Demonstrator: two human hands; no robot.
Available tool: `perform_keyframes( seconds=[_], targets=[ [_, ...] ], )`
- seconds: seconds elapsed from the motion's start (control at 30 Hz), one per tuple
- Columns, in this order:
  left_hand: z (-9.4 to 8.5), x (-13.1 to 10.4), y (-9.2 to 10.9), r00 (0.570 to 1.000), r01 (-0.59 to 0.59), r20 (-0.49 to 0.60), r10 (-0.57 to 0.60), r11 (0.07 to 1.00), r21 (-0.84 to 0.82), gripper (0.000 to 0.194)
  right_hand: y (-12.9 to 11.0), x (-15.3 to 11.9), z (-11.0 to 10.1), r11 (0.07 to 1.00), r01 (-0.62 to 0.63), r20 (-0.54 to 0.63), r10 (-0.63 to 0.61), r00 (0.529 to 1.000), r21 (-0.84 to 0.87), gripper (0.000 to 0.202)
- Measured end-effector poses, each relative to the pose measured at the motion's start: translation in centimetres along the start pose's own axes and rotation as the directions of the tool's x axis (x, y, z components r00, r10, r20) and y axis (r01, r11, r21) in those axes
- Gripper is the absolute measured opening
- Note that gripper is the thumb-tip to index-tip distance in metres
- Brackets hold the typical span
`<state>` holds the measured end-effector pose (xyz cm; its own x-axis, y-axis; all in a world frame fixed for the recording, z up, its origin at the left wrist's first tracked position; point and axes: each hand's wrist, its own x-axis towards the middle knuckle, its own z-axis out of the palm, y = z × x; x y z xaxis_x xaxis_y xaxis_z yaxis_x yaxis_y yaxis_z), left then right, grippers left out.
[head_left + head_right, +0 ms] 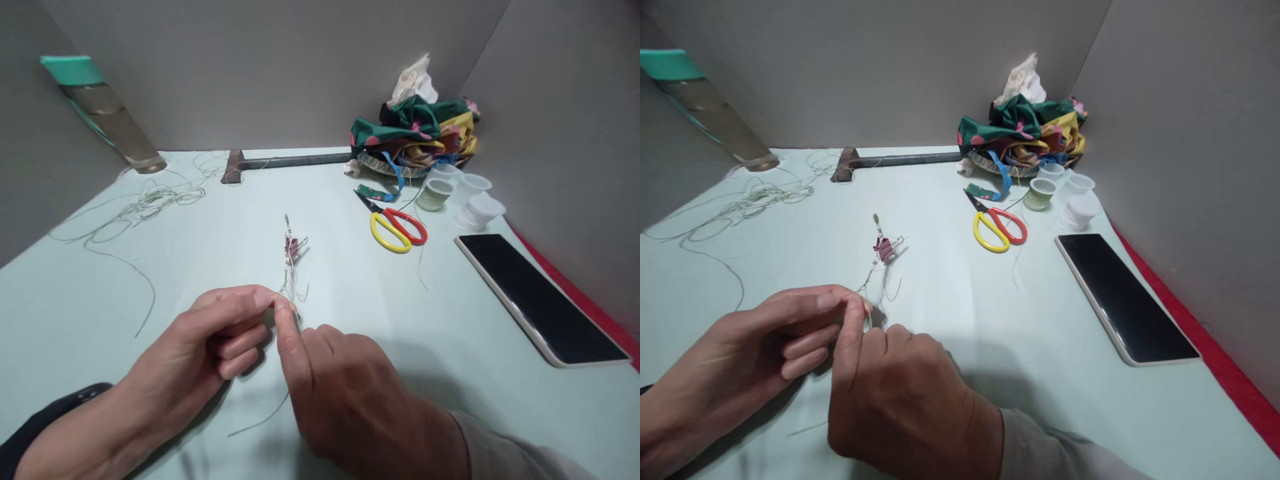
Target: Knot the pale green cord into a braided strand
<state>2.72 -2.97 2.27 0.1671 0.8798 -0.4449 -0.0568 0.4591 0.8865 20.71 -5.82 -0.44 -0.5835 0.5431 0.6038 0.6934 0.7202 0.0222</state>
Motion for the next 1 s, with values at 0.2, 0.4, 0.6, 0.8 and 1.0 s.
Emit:
perform_keyframes(
  seconds=[0.2,0.4,0.6,0.8,1.0],
  targets=[
    [0.2,-0.2,-0.2,0.992,0.122,0.004,-0.122,0.984,-0.129,0.041,0.5,-0.1,0.0,0.975,-0.049,0.075,0.033,0.997,0.217,0.051],
    [0.9,-0.3,0.2,0.985,0.154,-0.040,-0.169,0.956,-0.248,0.042,1.5,-0.3,0.0,0.889,-0.116,0.121,0.068,0.990,0.443,0.059],
    [0.7,-0.6,0.0,0.980,0.162,-0.073,-0.183,0.960,-0.230,0.035,0.0,-1.0,-0.9,0.803,-0.364,0.160,0.329,0.931,0.472,0.044],
    [0.4,-0.5,-0.4,0.980,0.192,-0.028,-0.198,0.972,-0.136,0.034,0.0,-0.9,-2.1,0.740,-0.481,0.231,0.423,0.876,0.470,0.017],
    [0.6,-0.3,-0.4,0.988,0.144,-0.049,-0.147,0.988,-0.059,0.036,2.6,0.6,-1.4,0.638,-0.544,0.231,0.509,0.829,0.545,0.018]
  ],
)
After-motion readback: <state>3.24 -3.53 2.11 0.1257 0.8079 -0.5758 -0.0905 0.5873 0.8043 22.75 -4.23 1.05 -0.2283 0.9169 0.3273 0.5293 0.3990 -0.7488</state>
